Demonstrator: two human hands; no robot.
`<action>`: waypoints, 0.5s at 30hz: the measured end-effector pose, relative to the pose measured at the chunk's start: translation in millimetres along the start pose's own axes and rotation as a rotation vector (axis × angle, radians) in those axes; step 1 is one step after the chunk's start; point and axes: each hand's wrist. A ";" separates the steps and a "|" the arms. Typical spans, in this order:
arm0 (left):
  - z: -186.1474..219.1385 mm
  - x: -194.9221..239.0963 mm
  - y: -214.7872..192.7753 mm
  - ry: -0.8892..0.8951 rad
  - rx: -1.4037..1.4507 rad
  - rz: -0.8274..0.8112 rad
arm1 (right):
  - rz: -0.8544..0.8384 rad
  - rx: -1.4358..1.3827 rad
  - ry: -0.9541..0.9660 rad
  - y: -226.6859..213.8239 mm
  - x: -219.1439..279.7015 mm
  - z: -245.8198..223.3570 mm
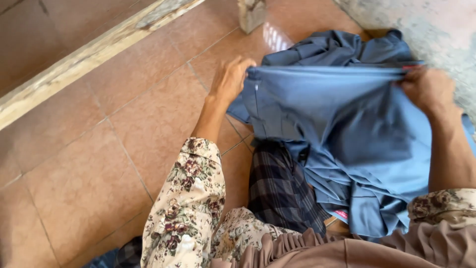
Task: The person sits on a tiled floor and folds multiple pairs of blue trousers by hand. Each pair is laid flat, folded lengthwise, then folded into a compact rectangle and placed into a growing stack.
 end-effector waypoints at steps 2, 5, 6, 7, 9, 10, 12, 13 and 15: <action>7.0 2.9 -44.5 -0.059 -0.121 0.088 | 0.621 0.104 -0.284 -10.7 -27.2 -0.4; -10.8 28.9 -97.5 0.068 -0.405 0.321 | 0.856 -0.174 -0.556 -61.3 -24.0 -69.9; -18.9 46.6 -110.5 0.047 -0.418 0.328 | 0.855 -0.179 -0.583 -62.0 -22.7 -94.3; -26.6 64.8 -123.2 0.069 -0.471 0.386 | 0.959 -0.074 -0.577 -62.4 -20.7 -118.8; -48.8 112.7 -132.1 0.065 -0.543 0.446 | 1.065 0.021 -0.600 -45.2 -17.5 -167.9; -63.8 141.2 -127.9 0.030 -0.547 0.428 | 1.085 0.059 -0.633 -28.7 -16.2 -191.7; -93.6 205.8 -107.2 -0.033 -0.562 0.415 | 1.104 0.089 -0.696 21.7 -13.6 -235.8; -107.5 241.5 -90.0 -0.085 -0.628 0.353 | 0.949 0.071 -0.715 55.8 -12.3 -255.0; -133.8 317.8 -43.2 -0.163 -0.702 0.288 | 0.788 0.052 -0.762 116.0 7.4 -294.1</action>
Point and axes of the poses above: each hand's wrist, its own x-axis away from the middle knuckle, its own y-axis out of the palm, z = x × y, and after that the axes turned 2 degrees about -y, right-handed
